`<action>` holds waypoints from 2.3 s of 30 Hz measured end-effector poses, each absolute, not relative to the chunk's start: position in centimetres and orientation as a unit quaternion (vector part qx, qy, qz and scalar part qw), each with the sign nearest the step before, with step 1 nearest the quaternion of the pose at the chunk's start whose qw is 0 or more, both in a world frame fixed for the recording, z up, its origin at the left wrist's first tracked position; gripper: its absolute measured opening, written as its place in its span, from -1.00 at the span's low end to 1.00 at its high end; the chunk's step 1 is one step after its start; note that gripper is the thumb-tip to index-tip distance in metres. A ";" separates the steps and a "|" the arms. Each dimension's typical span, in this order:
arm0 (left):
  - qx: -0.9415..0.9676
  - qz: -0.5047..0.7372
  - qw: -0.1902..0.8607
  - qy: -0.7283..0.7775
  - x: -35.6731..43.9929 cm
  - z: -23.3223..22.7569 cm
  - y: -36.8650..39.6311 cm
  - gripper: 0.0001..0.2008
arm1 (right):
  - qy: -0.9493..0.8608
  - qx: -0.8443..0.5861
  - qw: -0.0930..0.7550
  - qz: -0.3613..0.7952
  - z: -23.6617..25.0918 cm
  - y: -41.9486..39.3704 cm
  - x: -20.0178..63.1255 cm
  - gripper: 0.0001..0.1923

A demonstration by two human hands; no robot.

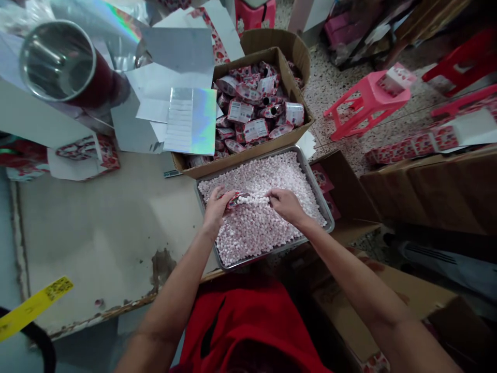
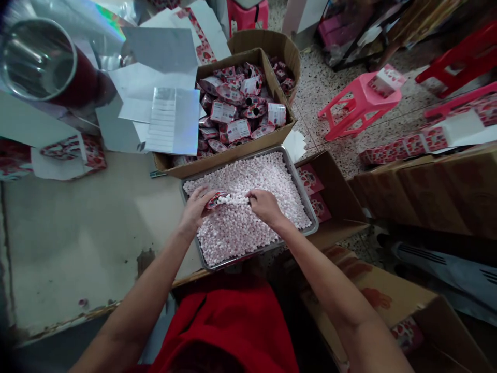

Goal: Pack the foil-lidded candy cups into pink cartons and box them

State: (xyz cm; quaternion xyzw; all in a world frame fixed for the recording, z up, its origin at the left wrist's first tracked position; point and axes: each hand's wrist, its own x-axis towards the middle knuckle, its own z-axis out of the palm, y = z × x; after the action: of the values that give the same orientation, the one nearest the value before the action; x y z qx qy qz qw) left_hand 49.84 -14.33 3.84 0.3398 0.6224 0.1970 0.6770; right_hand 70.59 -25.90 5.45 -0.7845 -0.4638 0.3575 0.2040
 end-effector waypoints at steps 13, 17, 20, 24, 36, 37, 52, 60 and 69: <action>0.817 -0.013 0.399 0.416 45.4 1.4 -10.1 -0.19 | -0.552 -0.792 -0.050 0.254 13.3 -20.1 63.2 -0.69; 0.892 0.006 0.239 0.384 46.0 1.4 -10.3 -0.50 | -0.501 -0.849 -0.069 0.150 14.0 -26.6 70.1 -0.65; 0.914 0.009 0.228 0.335 46.7 1.2 -10.8 -0.54 | -0.440 -0.886 -0.062 0.133 10.2 -31.7 75.2 -0.67; 0.882 0.058 0.282 0.374 46.9 0.6 -11.0 -0.61 | -0.407 -0.873 0.121 0.241 1.8 -32.6 75.4 -0.68; 0.707 0.177 0.582 0.360 48.3 3.1 -12.9 -0.58 | -0.375 -0.733 0.363 0.435 5.8 -29.9 74.1 -0.71; 0.726 0.173 0.566 0.349 48.7 3.5 -13.1 -0.60 | -0.391 -0.736 0.348 0.430 6.7 -29.2 74.1 -0.71; 0.727 0.171 0.579 0.328 49.1 3.8 -13.3 -0.62 | -0.584 -0.796 -0.011 0.158 18.8 -24.9 68.2 -0.72; 0.598 0.157 0.702 0.354 48.5 2.5 -12.4 -0.53 | -0.384 -0.884 0.099 0.249 3.2 -32.6 74.5 -0.65; 0.756 0.159 0.522 0.361 46.5 4.3 -12.1 -0.64 | -0.355 -0.761 0.344 0.421 4.5 -31.1 73.0 -0.73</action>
State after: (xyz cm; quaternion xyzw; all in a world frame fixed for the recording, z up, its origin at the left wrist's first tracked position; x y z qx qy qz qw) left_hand 46.50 -12.08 4.31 0.7564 0.3608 0.1591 0.5219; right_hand 73.00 -31.10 4.48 -0.7606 -0.3553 0.4210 0.3436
